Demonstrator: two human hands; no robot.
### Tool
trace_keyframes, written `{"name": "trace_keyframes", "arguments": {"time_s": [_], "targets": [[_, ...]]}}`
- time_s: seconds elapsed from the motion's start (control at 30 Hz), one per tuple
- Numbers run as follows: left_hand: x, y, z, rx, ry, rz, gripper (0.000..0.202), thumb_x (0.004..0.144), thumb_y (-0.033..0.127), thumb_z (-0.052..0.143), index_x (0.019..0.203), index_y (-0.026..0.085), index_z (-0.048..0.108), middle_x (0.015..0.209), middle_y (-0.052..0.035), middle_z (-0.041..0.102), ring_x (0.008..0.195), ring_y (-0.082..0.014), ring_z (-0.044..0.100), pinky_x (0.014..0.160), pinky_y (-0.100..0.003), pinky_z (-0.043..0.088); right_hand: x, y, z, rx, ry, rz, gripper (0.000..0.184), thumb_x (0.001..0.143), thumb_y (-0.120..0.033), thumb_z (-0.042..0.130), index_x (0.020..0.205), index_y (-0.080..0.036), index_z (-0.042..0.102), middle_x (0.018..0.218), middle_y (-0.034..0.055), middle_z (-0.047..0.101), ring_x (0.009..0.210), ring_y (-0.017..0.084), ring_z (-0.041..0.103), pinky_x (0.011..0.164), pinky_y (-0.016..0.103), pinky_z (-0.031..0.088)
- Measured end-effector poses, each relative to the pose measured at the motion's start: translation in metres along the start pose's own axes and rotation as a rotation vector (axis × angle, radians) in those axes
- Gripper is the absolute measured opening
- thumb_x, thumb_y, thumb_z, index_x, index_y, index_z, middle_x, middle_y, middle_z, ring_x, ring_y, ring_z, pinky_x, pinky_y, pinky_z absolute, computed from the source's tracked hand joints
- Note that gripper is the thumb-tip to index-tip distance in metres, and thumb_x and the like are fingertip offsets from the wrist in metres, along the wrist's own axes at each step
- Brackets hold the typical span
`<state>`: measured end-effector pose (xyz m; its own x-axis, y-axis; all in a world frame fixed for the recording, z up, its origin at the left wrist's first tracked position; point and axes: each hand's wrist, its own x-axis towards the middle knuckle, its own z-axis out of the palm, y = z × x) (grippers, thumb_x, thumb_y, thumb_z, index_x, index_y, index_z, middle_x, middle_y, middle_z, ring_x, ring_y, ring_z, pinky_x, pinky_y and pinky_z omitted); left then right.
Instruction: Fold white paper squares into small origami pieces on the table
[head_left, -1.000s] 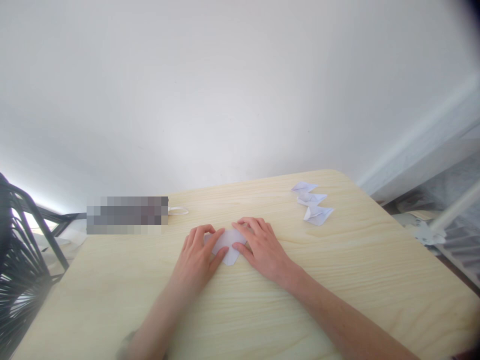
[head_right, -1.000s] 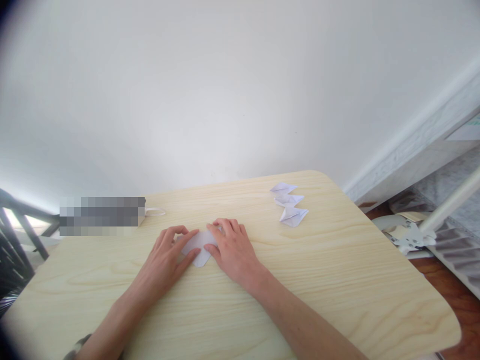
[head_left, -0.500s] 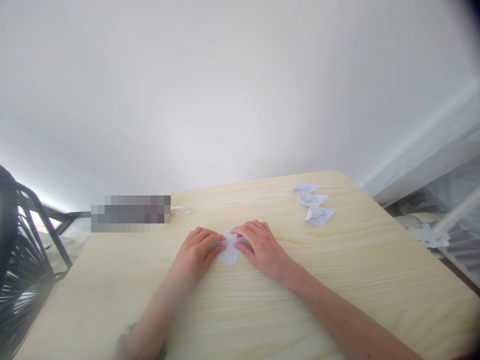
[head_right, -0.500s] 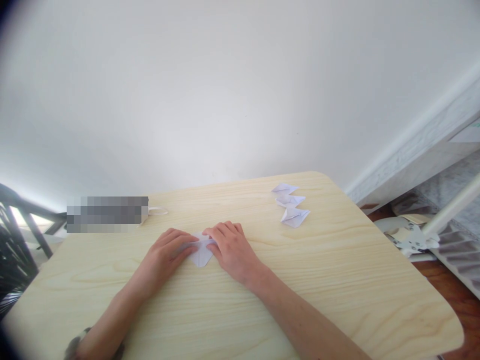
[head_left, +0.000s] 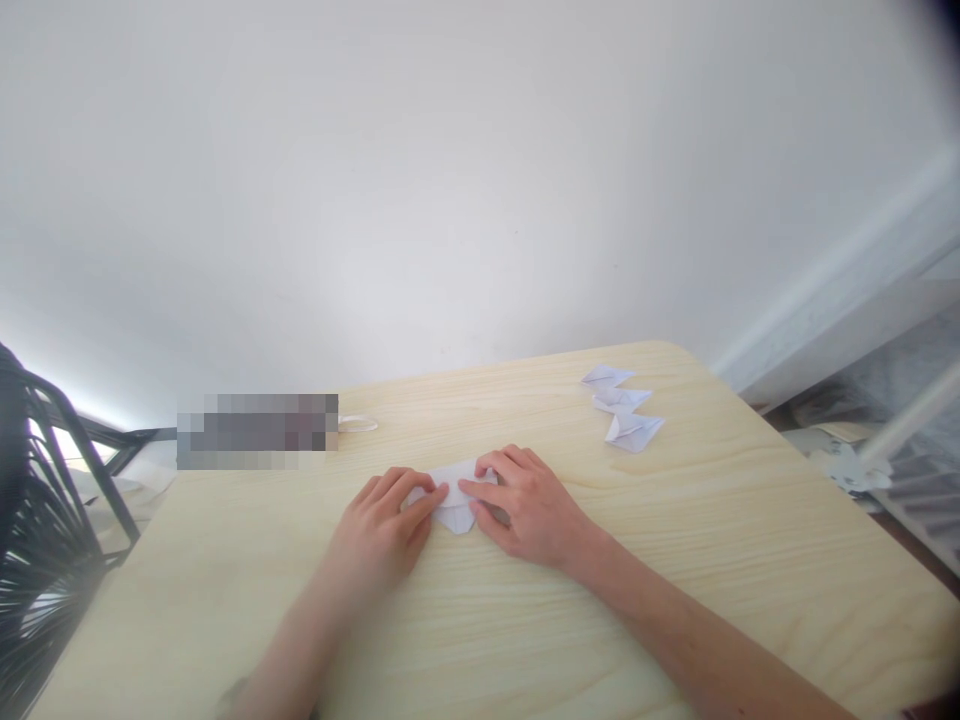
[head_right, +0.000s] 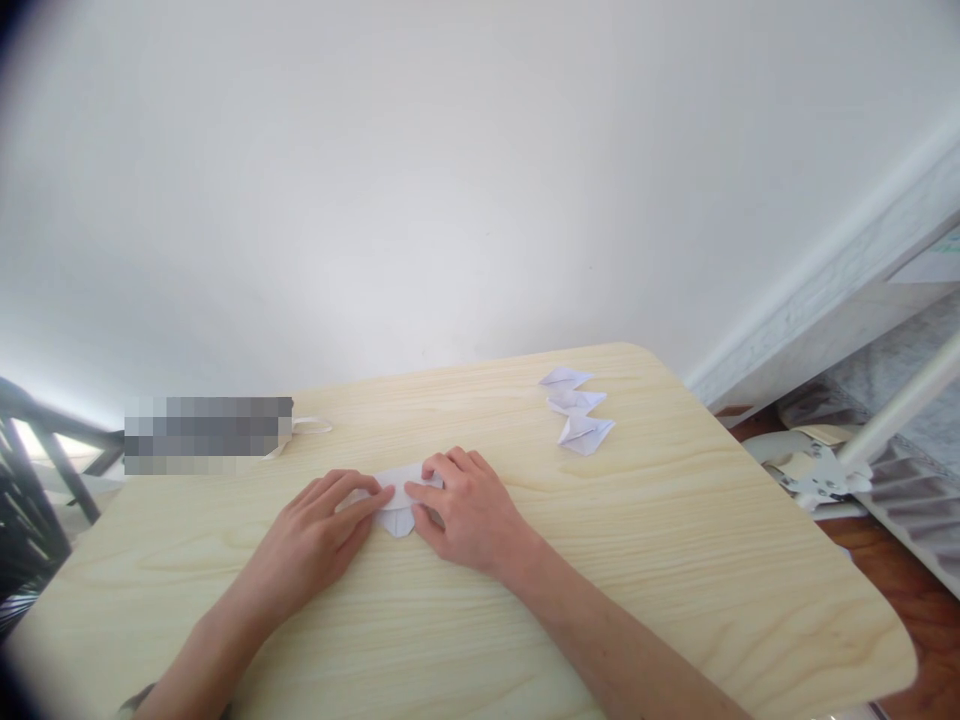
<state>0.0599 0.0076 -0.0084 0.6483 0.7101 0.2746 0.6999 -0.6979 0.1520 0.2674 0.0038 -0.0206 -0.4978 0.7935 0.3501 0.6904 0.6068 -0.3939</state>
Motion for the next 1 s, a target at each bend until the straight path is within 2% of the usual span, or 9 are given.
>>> {"name": "trace_keyframes", "arguments": {"time_s": [0.1, 0.2, 0.33, 0.47, 0.7, 0.77, 0.87, 0.93, 1.0], "targets": [[0.0, 0.004, -0.007, -0.007, -0.068, -0.041, 0.034, 0.078, 0.013, 0.045, 0.106, 0.024, 0.06, 0.097, -0.0076, 0.058, 0.09, -0.0215, 0.051, 0.074, -0.036, 0.044, 0.0, -0.001, -0.001, -0.012, 0.007, 0.01, 0.023, 0.082, -0.03, 0.049, 0.099, -0.025, 0.063, 0.094, 0.005, 0.055, 0.089, 0.018, 0.045, 0.08, 0.034, 0.036], [0.0, 0.004, -0.012, -0.025, -0.087, -0.085, 0.03, 0.078, 0.019, 0.047, 0.103, 0.025, 0.062, 0.095, -0.0067, 0.057, 0.088, -0.0213, 0.051, 0.074, -0.037, 0.044, -0.001, 0.002, 0.001, -0.03, 0.013, 0.013, 0.021, 0.084, -0.028, 0.048, 0.095, -0.027, 0.065, 0.094, 0.004, 0.056, 0.088, 0.018, 0.046, 0.078, 0.033, 0.036], [0.0, 0.002, -0.017, -0.048, -0.07, -0.146, 0.023, 0.08, 0.028, 0.047, 0.087, 0.026, 0.069, 0.083, -0.0049, 0.058, 0.078, -0.0191, 0.052, 0.068, -0.033, 0.045, -0.002, 0.008, 0.002, -0.023, 0.049, 0.049, 0.017, 0.082, -0.024, 0.051, 0.084, -0.028, 0.068, 0.092, 0.0021, 0.059, 0.088, 0.017, 0.047, 0.078, 0.032, 0.036], [0.001, 0.0, -0.022, -0.078, -0.061, -0.182, 0.028, 0.082, 0.03, 0.046, 0.069, 0.023, 0.069, 0.075, -0.003, 0.061, 0.072, -0.0166, 0.054, 0.062, -0.027, 0.045, -0.003, 0.012, 0.002, 0.033, 0.057, 0.101, 0.016, 0.081, -0.025, 0.053, 0.08, -0.028, 0.068, 0.092, 0.0008, 0.06, 0.087, 0.017, 0.048, 0.079, 0.033, 0.036], [0.001, -0.004, -0.007, -0.056, 0.065, -0.233, 0.028, 0.082, 0.031, 0.046, 0.062, 0.019, 0.063, 0.078, -0.0026, 0.06, 0.068, -0.0133, 0.055, 0.057, -0.023, 0.044, 0.002, 0.014, 0.002, 0.122, 0.045, 0.239, 0.013, 0.075, -0.033, 0.061, 0.082, -0.022, 0.062, 0.099, 0.002, 0.056, 0.091, 0.017, 0.049, 0.081, 0.034, 0.035], [0.003, -0.003, 0.0, -0.058, 0.102, -0.253, 0.025, 0.081, 0.032, 0.048, 0.064, 0.019, 0.06, 0.079, -0.003, 0.059, 0.071, -0.0145, 0.055, 0.063, -0.026, 0.046, 0.003, 0.014, 0.002, 0.131, 0.03, 0.255, 0.012, 0.074, -0.031, 0.061, 0.08, -0.021, 0.06, 0.1, 0.0021, 0.055, 0.093, 0.017, 0.049, 0.082, 0.035, 0.035], [0.008, 0.001, 0.008, -0.075, 0.096, -0.284, 0.017, 0.079, 0.033, 0.051, 0.084, 0.02, 0.061, 0.091, -0.0051, 0.059, 0.086, -0.0197, 0.054, 0.075, -0.034, 0.046, 0.003, 0.012, 0.002, 0.163, 0.025, 0.261, 0.009, 0.074, -0.028, 0.062, 0.077, -0.02, 0.059, 0.102, 0.0024, 0.055, 0.095, 0.018, 0.049, 0.084, 0.036, 0.035], [0.011, 0.004, 0.009, -0.12, 0.085, -0.301, 0.022, 0.079, 0.033, 0.051, 0.097, 0.021, 0.058, 0.101, -0.006, 0.058, 0.096, -0.0222, 0.051, 0.082, -0.039, 0.043, 0.003, 0.011, 0.001, 0.21, 0.043, 0.248, 0.007, 0.075, -0.026, 0.06, 0.076, -0.02, 0.058, 0.104, 0.0029, 0.055, 0.097, 0.017, 0.049, 0.086, 0.036, 0.035], [0.013, 0.006, 0.009, -0.206, 0.081, -0.32, 0.025, 0.079, 0.033, 0.052, 0.1, 0.021, 0.056, 0.104, -0.0061, 0.058, 0.1, -0.0225, 0.049, 0.087, -0.04, 0.04, 0.003, 0.009, 0.001, 0.281, 0.077, 0.225, 0.004, 0.076, -0.023, 0.059, 0.076, -0.02, 0.056, 0.105, 0.0034, 0.055, 0.098, 0.017, 0.049, 0.088, 0.034, 0.035]]}}
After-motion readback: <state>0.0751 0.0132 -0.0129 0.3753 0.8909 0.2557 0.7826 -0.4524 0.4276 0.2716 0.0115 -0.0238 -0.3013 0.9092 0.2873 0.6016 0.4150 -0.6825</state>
